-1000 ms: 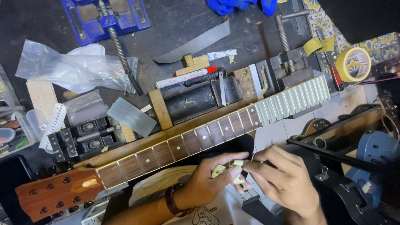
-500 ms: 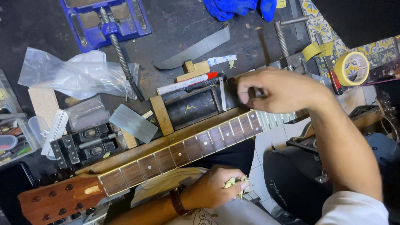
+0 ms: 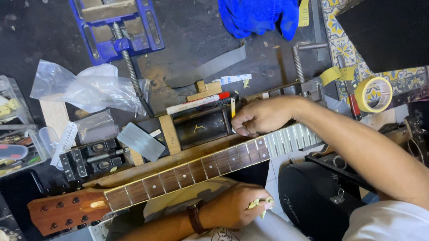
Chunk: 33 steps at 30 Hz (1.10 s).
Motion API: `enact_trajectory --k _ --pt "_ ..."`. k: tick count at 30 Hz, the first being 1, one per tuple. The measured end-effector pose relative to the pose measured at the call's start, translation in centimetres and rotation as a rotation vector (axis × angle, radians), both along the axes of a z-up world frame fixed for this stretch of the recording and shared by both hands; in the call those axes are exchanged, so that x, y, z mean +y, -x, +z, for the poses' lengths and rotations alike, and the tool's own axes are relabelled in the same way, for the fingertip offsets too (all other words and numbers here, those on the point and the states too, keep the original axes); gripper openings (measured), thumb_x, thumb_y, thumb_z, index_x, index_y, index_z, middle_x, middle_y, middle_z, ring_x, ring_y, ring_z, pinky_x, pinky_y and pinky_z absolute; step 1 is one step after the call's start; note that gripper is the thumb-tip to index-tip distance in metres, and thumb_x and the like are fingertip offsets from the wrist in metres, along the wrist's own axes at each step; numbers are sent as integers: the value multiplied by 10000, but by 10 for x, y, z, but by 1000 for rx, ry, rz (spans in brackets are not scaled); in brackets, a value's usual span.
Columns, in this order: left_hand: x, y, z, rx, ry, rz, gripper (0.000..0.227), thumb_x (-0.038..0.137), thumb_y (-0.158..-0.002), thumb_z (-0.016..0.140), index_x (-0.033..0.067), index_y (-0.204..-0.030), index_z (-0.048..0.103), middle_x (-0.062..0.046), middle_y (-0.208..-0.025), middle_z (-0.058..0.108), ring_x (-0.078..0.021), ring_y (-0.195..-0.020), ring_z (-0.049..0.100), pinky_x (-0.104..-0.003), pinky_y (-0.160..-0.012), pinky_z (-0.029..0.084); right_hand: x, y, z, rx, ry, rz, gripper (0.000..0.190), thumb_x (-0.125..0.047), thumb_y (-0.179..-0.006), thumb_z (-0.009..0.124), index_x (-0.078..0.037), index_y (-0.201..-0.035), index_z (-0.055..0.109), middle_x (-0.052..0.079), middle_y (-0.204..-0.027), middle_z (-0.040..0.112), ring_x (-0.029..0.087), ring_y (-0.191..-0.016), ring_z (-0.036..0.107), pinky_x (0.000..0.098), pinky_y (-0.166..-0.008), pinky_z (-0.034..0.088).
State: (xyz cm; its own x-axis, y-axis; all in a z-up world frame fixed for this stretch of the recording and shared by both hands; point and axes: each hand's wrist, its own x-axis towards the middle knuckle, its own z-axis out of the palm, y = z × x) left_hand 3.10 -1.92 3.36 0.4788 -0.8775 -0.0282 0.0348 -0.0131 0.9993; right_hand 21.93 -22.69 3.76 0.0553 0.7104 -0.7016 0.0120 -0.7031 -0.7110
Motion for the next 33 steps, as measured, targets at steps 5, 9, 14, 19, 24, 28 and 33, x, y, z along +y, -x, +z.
enact_trajectory --k 5,9,14,19,24,28,33 --pt "0 0 7 -22 29 1 272 194 -1110 517 58 -888 597 -125 -821 665 -326 -749 636 -436 -710 462 -2 3 13 -64 15 -109 210 11 -900 504 -100 -857 678 37 -834 734 173 -715 608 355 -702 486" --pt "4 4 -8 -79 142 35 232 140 -1114 529 69 -911 615 -97 -848 658 -307 -771 642 -411 -729 479 -3 7 13 -188 10 -111 187 21 -883 529 -93 -820 664 61 -803 761 200 -732 667 378 -724 512" --pt "11 26 -21 -22 100 71 247 81 -1076 551 66 -838 615 -88 -831 644 -265 -769 630 -399 -724 472 -29 11 26 -31 -502 -527 312 129 -814 296 -138 -792 456 11 -678 434 125 -597 441 278 -566 460" --pt "12 33 -22 -41 98 84 224 115 -1053 545 49 -876 665 -82 -845 679 -245 -778 652 -388 -719 492 -21 9 28 -218 9 -273 314 -16 -943 504 -91 -1003 803 49 -883 798 137 -792 699 334 -804 551" --pt "17 40 -21 -39 106 78 246 103 -1071 558 60 -833 607 -80 -839 642 -249 -769 622 -383 -714 456 -20 16 15 -118 -138 -328 247 41 -917 563 -35 -1043 762 31 -746 691 130 -662 596 302 -643 480" --pt "17 41 -20 -34 82 99 186 93 -1038 559 49 -887 659 -77 -866 688 -241 -785 655 -384 -726 484 -18 17 14 -86 -178 -359 274 82 -926 525 -36 -1060 733 38 -746 641 138 -669 585 304 -638 467" --pt "16 42 -19 -66 134 112 215 78 -1059 580 52 -857 649 -87 -862 685 -255 -786 662 -384 -720 476 -15 22 14 -105 -181 -378 296 73 -903 496 -49 -1074 706 77 -829 706 154 -768 641 326 -730 499"
